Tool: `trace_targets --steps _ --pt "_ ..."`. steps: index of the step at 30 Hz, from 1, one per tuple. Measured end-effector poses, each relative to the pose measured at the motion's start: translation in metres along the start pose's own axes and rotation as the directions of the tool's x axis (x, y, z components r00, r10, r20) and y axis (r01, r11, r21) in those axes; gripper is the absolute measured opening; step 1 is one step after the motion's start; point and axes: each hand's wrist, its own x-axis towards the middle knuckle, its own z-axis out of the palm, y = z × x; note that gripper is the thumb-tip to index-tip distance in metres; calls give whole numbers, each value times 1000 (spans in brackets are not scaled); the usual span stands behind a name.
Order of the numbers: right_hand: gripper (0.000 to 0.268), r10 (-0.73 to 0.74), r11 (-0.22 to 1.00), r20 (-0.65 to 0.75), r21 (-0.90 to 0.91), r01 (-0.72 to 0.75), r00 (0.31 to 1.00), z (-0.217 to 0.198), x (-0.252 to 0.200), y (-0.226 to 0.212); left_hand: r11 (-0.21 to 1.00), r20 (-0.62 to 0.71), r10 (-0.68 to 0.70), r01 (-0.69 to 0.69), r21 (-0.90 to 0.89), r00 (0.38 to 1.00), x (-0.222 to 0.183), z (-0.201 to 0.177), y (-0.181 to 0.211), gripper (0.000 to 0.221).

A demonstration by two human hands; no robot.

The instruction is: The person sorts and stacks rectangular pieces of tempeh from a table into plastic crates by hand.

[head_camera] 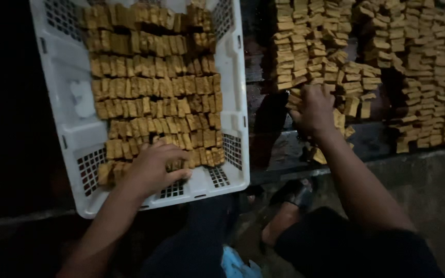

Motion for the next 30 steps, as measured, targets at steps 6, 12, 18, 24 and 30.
trace_targets --steps 6,12,18,24,30 --pt "56 137 508 -21 860 -52 990 -144 -63 -144 999 14 3 -4 38 1000 4 1 -1 42" --pt "55 53 643 493 648 -407 869 -116 -104 -294 996 33 -73 71 53 997 -3 -9 6 56" --pt "44 9 792 492 528 -306 871 -80 -87 -325 997 67 -14 9 71 998 4 3 -8 62" --pt "68 5 789 711 429 -440 703 -52 -71 -303 995 235 27 -48 83 972 13 -5 27 64" --pt "37 -160 668 536 677 -309 829 -120 -74 -300 964 169 139 -172 203 976 45 41 -2 41"
